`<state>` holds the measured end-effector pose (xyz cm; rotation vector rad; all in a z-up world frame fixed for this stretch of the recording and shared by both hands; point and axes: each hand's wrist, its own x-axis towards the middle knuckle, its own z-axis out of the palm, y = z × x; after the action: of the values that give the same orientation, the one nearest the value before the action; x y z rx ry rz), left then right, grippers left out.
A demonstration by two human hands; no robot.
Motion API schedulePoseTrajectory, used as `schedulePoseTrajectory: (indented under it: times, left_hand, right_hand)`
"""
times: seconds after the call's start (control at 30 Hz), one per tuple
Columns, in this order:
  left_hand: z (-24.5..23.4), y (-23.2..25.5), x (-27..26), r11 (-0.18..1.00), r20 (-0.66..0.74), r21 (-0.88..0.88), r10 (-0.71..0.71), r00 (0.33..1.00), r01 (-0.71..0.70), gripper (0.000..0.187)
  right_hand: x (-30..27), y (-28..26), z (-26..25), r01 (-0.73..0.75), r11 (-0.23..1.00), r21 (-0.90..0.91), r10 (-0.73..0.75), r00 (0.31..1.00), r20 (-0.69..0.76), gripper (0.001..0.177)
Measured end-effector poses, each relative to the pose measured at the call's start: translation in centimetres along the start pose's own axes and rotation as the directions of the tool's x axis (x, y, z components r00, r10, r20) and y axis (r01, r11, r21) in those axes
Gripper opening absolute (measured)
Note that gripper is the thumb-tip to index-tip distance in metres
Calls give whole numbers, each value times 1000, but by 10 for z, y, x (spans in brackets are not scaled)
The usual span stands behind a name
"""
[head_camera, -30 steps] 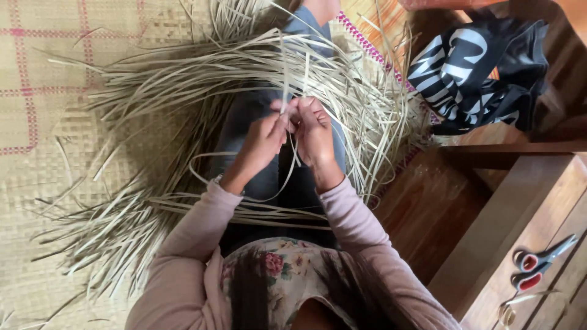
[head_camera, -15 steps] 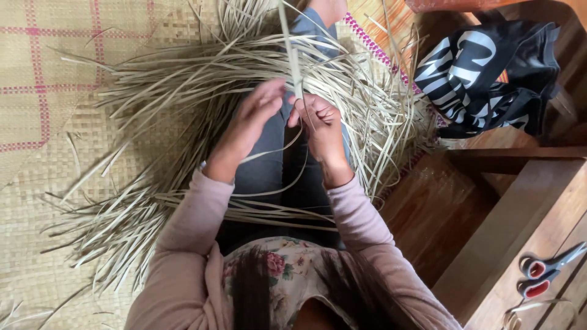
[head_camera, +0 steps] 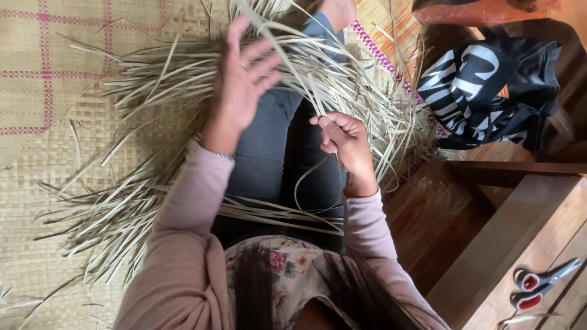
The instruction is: Weaving long strips of dried plant material into a mat
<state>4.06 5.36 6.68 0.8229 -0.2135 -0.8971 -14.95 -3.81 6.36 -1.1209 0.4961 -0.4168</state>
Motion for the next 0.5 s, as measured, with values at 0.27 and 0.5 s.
schedulePoseTrajectory:
  times: [0.27, 0.5]
  left_hand:
    - [13, -34, -20, 989, 154, -147, 46, 987, -23, 35]
    - [-102, 8, 34, 746, -90, -429, 525, 846, -508, 38]
  right_hand:
    - [2, -1, 7, -101, 916, -388, 158, 980, 117, 17]
    - [-10, 9, -85, -17, 878, -479, -3, 999, -41, 32]
